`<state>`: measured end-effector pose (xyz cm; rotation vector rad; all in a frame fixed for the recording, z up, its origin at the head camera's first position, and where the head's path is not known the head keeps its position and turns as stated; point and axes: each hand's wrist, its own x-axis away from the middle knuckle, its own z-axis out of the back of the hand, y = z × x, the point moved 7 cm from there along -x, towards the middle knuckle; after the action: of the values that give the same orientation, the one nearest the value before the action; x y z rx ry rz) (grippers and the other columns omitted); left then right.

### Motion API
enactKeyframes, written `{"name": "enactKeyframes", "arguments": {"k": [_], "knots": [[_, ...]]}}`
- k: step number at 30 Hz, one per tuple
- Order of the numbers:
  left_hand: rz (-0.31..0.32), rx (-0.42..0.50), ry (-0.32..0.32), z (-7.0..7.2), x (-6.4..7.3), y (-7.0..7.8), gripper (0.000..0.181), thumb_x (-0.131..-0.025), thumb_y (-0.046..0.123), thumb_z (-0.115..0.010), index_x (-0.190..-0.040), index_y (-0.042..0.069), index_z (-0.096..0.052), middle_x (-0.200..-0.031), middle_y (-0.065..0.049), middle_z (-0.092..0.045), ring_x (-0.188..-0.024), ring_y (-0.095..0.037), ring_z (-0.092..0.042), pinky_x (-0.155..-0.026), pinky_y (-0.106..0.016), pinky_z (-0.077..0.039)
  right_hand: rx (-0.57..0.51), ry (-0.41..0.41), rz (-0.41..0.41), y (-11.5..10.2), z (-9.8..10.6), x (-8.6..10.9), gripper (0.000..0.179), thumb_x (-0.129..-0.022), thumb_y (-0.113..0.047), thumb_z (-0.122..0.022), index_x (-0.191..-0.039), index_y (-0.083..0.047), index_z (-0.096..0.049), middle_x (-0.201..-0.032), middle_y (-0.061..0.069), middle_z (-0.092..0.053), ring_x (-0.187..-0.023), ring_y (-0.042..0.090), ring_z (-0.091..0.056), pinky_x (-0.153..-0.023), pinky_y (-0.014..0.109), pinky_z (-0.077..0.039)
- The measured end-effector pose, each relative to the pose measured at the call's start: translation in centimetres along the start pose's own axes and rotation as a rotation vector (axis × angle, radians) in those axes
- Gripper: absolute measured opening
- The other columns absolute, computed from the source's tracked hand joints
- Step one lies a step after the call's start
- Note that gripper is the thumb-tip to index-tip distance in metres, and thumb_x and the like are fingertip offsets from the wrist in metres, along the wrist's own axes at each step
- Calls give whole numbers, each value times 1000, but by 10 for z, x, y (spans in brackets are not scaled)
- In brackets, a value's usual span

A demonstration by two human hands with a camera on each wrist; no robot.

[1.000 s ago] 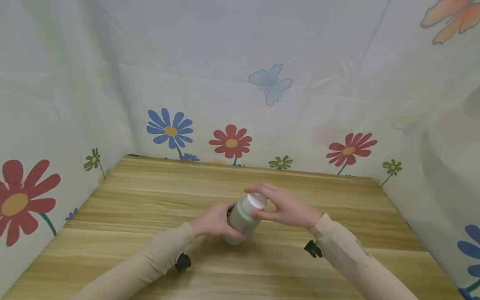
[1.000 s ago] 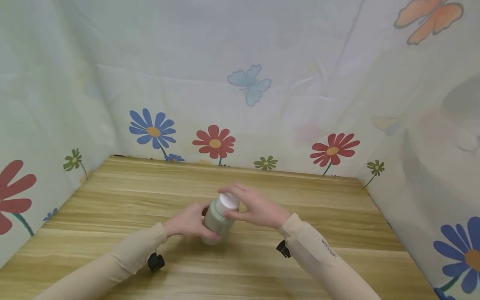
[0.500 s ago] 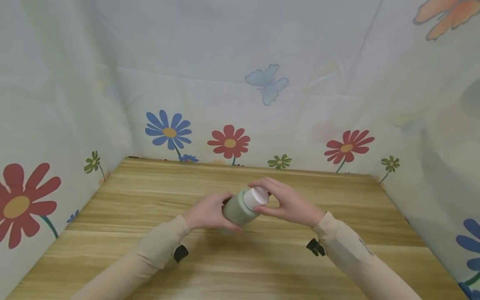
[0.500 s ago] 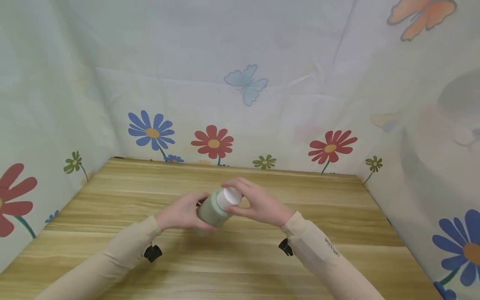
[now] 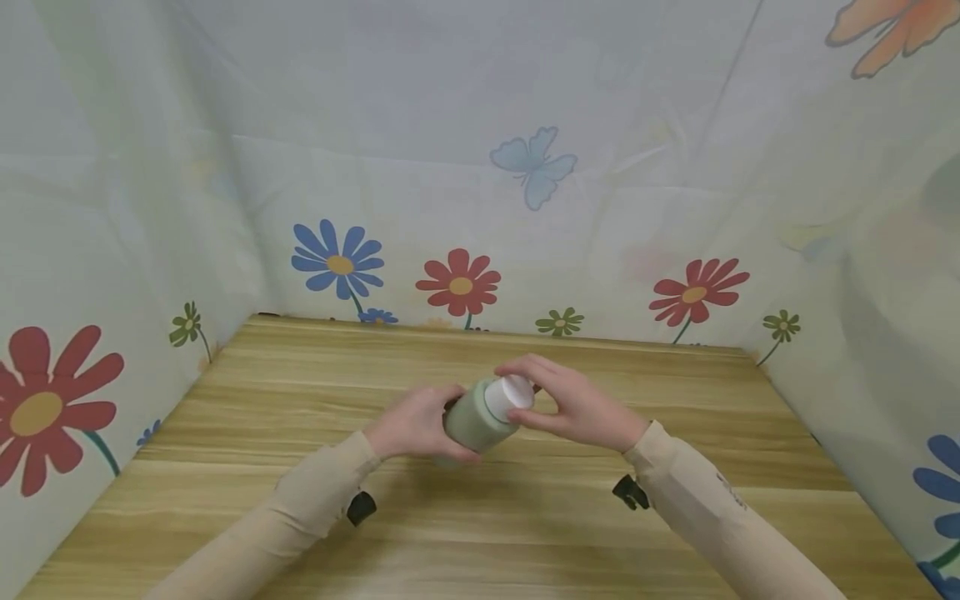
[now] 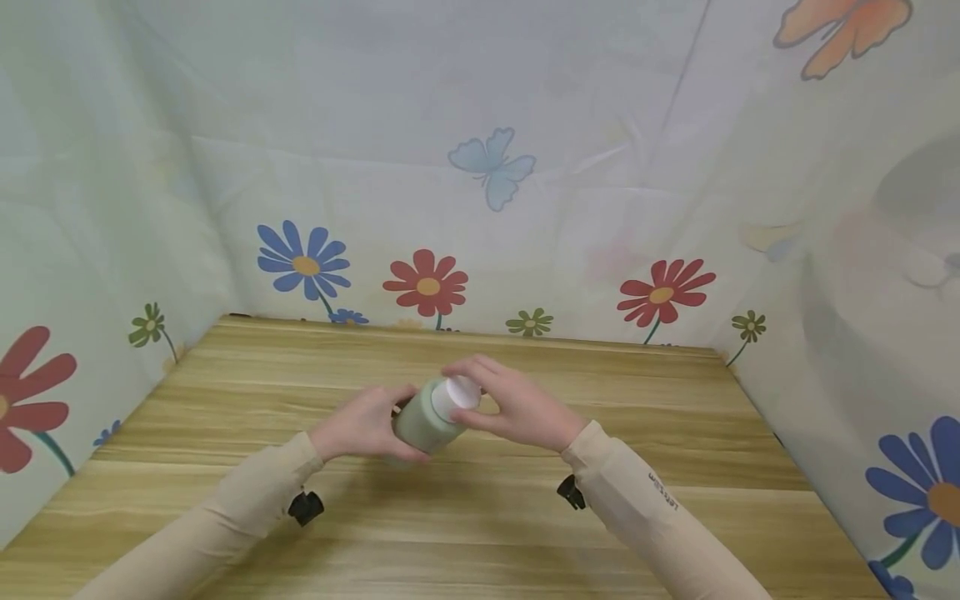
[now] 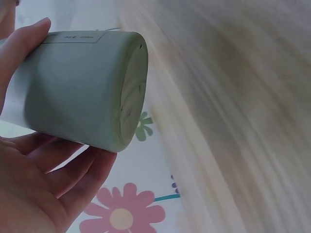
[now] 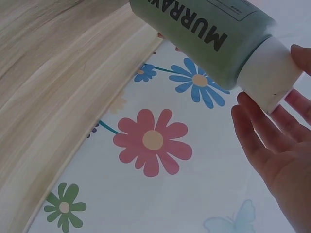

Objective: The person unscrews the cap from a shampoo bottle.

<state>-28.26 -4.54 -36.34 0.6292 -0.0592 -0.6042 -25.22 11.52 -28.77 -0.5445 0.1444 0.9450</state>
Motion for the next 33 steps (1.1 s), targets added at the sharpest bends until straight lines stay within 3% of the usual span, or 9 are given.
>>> {"name": "enactKeyframes", "arguments": {"k": [7,15,19,25,33], "knots": [[14,28,-14,-9,1,-6,67,-63,44,-88,-118,17,-61,-108,2,-69,-93,-13,-63,-83,-36,-53,-14,-87,1,-1,-6,0,47,-89,-15,-68,-132,-13,-50,-131,1,-57,-115,15,-57,-96,36,-52],[-4,60,-15,-11,0,-6,66,-63,42,-88,-117,16,-61,-108,2,-69,-93,-12,-63,-84,-36,-53,-19,-101,38,-3,-7,-3,48,-86,-9,-69,-131,-15,-51,-130,-2,-56,-118,13,-55,-99,36,-50],[4,79,-16,-12,0,-8,68,-64,42,-88,-120,16,-60,-111,2,-68,-95,-13,-63,-85,-37,-53,-45,-80,-19,0,-6,-4,55,-86,-17,-72,-135,-11,-49,-135,3,-56,-121,17,-55,-101,41,-48],[36,88,-5,-13,1,-12,74,-62,48,-87,-122,15,-58,-112,1,-67,-96,-13,-62,-85,-37,-53,-72,-23,-130,8,-1,-1,59,-86,-28,-74,-136,-12,-49,-132,2,-59,-110,16,-60,-93,39,-53],[55,83,2,-11,1,-14,73,-63,46,-88,-122,15,-58,-113,1,-67,-97,-14,-62,-87,-39,-53,-47,-26,-99,7,-2,-3,52,-86,-24,-74,-132,-12,-53,-125,2,-63,-101,13,-62,-88,35,-55]]}}
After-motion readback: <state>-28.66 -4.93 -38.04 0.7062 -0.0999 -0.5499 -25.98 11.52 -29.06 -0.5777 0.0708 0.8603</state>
